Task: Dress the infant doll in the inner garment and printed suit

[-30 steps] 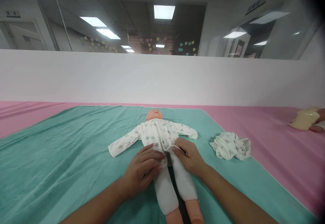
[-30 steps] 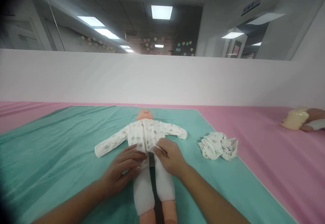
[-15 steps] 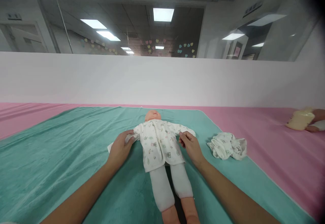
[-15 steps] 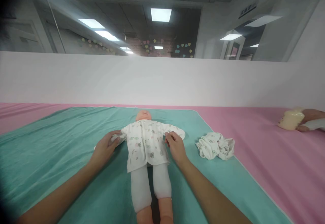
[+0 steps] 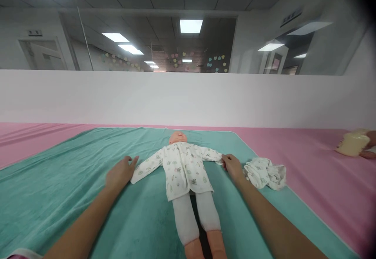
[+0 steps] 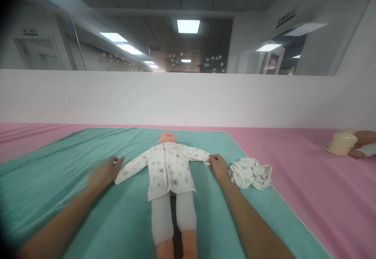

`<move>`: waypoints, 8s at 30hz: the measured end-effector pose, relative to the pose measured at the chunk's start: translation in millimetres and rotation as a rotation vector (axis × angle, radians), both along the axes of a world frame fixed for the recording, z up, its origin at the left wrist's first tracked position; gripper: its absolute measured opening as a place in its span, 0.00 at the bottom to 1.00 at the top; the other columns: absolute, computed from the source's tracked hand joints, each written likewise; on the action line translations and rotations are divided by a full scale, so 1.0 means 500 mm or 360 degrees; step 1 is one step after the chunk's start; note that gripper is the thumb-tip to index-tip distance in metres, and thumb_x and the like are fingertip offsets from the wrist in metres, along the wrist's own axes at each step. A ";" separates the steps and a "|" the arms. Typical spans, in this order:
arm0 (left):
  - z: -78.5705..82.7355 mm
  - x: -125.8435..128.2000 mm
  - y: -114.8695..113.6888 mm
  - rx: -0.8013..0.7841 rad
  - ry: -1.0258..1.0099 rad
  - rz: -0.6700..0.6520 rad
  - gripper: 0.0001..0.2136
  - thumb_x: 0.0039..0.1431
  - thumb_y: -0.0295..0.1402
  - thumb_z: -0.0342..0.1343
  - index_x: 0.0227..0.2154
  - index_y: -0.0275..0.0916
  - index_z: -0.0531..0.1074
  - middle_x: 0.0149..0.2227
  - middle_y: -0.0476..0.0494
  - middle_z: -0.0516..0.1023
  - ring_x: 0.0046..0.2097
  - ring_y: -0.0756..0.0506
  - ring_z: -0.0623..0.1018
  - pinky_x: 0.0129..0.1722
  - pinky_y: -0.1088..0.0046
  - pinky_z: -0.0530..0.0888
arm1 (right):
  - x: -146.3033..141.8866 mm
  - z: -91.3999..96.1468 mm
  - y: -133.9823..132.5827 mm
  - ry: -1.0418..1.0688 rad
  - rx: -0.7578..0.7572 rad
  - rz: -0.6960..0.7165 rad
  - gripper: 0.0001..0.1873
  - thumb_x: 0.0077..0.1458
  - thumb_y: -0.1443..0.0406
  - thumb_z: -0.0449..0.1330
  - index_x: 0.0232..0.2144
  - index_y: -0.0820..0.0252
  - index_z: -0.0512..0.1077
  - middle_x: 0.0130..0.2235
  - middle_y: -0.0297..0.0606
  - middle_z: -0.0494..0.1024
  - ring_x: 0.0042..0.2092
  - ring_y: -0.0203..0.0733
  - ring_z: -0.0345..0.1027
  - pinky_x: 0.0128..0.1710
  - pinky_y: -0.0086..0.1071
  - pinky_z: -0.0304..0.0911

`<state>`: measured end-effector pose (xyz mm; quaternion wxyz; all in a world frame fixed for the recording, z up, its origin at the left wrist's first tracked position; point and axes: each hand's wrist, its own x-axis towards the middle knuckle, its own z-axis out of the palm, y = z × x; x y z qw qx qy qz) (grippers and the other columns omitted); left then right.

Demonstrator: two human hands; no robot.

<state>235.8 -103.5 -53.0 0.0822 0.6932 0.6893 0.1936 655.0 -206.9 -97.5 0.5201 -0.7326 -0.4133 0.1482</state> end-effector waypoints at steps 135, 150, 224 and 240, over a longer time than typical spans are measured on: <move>0.005 0.239 -0.078 0.0181 -0.0633 -0.1473 0.27 0.58 0.37 0.52 0.60 0.48 0.54 0.65 0.48 0.48 0.65 0.42 0.49 0.63 0.58 0.51 | -0.204 0.123 0.017 -0.0683 -0.0186 0.1476 0.53 0.46 0.43 0.56 0.64 0.53 0.34 0.66 0.36 0.29 0.66 0.49 0.21 0.63 0.48 0.32; 0.006 0.248 -0.096 0.0309 -0.0310 -0.1436 0.33 0.57 0.47 0.51 0.63 0.46 0.48 0.66 0.44 0.45 0.66 0.39 0.45 0.62 0.54 0.49 | -0.204 0.138 -0.010 -0.0937 -0.0490 0.1577 0.65 0.36 0.42 0.62 0.63 0.52 0.25 0.65 0.36 0.19 0.65 0.56 0.14 0.62 0.52 0.31; -0.032 0.192 -0.062 -0.0353 -0.1497 -0.1084 0.28 0.55 0.45 0.53 0.58 0.44 0.59 0.62 0.46 0.57 0.61 0.41 0.60 0.58 0.67 0.62 | -0.166 0.013 -0.023 0.0979 0.0375 0.1158 0.40 0.45 0.61 0.66 0.58 0.43 0.55 0.65 0.29 0.46 0.64 0.43 0.43 0.62 0.40 0.47; -0.044 0.077 0.047 0.0213 -0.0137 -0.0117 0.16 0.56 0.36 0.42 0.40 0.45 0.75 0.45 0.42 0.76 0.46 0.37 0.73 0.39 0.65 0.69 | 0.043 -0.002 0.007 0.0189 0.0061 -0.0054 0.15 0.50 0.54 0.53 0.33 0.58 0.68 0.41 0.41 0.74 0.44 0.45 0.68 0.39 0.36 0.67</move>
